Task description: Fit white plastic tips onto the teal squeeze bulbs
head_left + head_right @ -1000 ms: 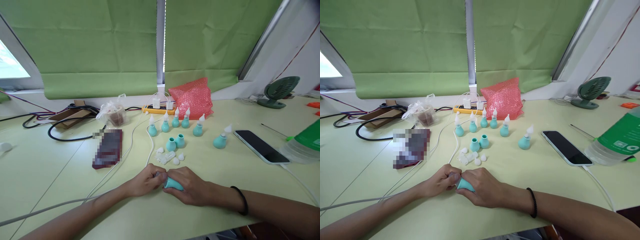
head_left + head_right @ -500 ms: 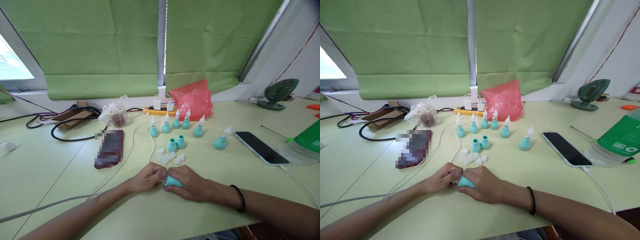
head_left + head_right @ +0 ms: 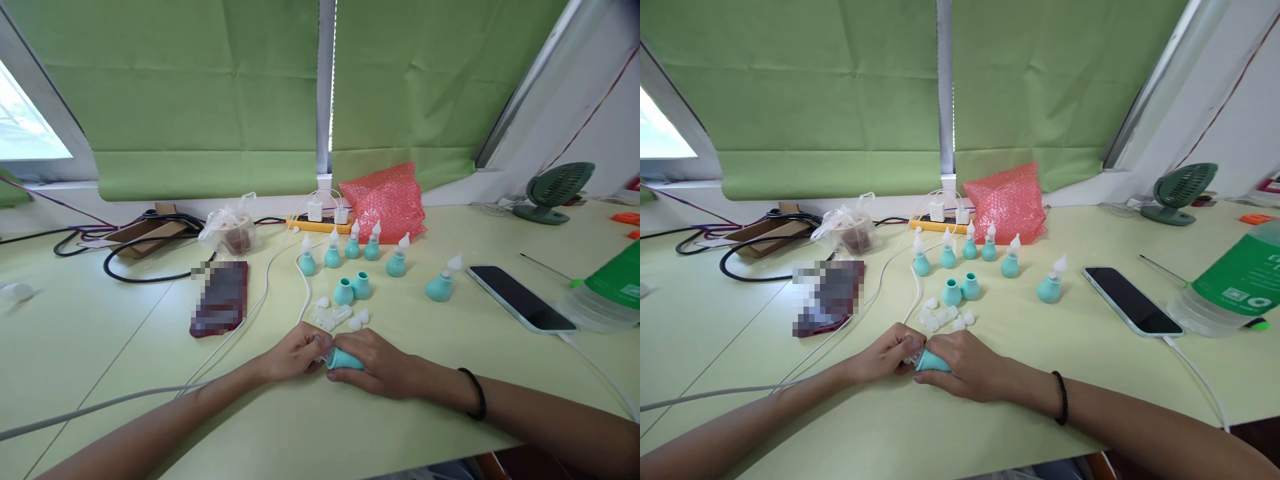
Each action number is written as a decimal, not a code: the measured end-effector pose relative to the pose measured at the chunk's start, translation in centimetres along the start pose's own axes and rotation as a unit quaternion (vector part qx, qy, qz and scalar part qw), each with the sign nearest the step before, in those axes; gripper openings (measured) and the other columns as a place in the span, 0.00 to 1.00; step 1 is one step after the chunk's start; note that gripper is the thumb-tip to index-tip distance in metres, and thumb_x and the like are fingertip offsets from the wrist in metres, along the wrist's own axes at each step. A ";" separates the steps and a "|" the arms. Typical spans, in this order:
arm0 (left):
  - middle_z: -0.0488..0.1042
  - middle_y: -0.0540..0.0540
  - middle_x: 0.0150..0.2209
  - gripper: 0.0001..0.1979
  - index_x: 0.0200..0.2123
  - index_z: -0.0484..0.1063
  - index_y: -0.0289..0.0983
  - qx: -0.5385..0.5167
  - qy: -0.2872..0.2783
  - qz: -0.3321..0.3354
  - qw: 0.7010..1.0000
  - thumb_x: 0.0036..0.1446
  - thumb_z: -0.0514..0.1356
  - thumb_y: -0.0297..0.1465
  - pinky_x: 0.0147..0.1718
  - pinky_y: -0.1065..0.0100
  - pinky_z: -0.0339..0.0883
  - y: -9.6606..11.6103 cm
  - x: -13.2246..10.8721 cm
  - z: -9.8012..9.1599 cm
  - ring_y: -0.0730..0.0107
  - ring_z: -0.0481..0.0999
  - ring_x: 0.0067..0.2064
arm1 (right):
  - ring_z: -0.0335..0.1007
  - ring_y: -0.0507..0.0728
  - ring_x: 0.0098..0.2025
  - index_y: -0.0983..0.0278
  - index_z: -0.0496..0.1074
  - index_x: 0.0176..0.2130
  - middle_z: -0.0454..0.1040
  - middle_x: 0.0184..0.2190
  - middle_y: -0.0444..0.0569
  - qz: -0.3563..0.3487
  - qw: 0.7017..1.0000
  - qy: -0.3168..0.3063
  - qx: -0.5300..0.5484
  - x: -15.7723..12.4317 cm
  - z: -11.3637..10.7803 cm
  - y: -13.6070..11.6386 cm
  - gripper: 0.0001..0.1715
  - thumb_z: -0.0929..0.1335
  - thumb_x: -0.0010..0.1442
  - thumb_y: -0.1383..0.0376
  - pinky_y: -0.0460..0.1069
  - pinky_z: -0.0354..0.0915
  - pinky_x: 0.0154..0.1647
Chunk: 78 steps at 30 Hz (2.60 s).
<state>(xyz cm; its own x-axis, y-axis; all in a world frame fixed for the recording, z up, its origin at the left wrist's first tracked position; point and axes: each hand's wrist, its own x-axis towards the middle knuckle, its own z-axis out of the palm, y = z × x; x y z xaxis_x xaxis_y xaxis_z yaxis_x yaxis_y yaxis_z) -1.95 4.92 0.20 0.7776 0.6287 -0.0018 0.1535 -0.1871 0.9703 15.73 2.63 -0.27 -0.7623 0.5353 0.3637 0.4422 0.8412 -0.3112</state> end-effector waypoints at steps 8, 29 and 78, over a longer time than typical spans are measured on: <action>0.51 0.56 0.10 0.22 0.13 0.51 0.36 -0.024 0.039 -0.028 0.999 0.56 0.40 0.38 0.15 0.75 0.45 -0.1 -0.1 0.1 0.82 0.48 0.14 | 0.61 0.51 0.25 0.65 0.61 0.31 0.67 0.23 0.47 -0.068 0.993 0.059 -0.071 -0.1 -0.1 0.1 0.11 0.57 0.58 0.61 0.46 0.55 0.24; 0.68 0.46 0.35 0.16 0.44 0.67 0.41 0.380 0.233 -0.011 0.895 0.52 0.50 0.28 0.27 0.71 0.61 -0.4 -0.6 1.6 0.71 0.67 0.30 | 0.60 0.54 0.36 0.64 0.64 0.36 0.64 0.33 0.48 0.274 0.868 0.404 0.091 0.2 -2.6 10.4 0.13 0.60 0.53 0.58 0.49 0.58 0.36; 0.63 0.47 0.34 0.10 0.37 0.64 0.39 0.347 0.246 -0.010 0.905 0.50 0.50 0.26 0.31 0.67 0.61 0.4 -0.5 1.7 0.67 0.65 0.34 | 0.53 0.61 0.47 0.56 0.49 0.53 0.57 0.43 0.52 0.164 0.839 0.484 -0.189 0.0 -3.6 8.6 0.28 0.61 0.54 0.66 0.58 0.53 0.47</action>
<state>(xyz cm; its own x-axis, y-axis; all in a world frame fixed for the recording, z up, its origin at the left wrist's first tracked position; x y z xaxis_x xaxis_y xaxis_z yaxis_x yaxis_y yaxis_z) -1.22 3.22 0.16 0.4317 0.8650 0.2556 0.6434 -0.4939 0.5848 21.27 10.12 0.22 0.0885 0.4007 0.9119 0.8104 0.5034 -0.2998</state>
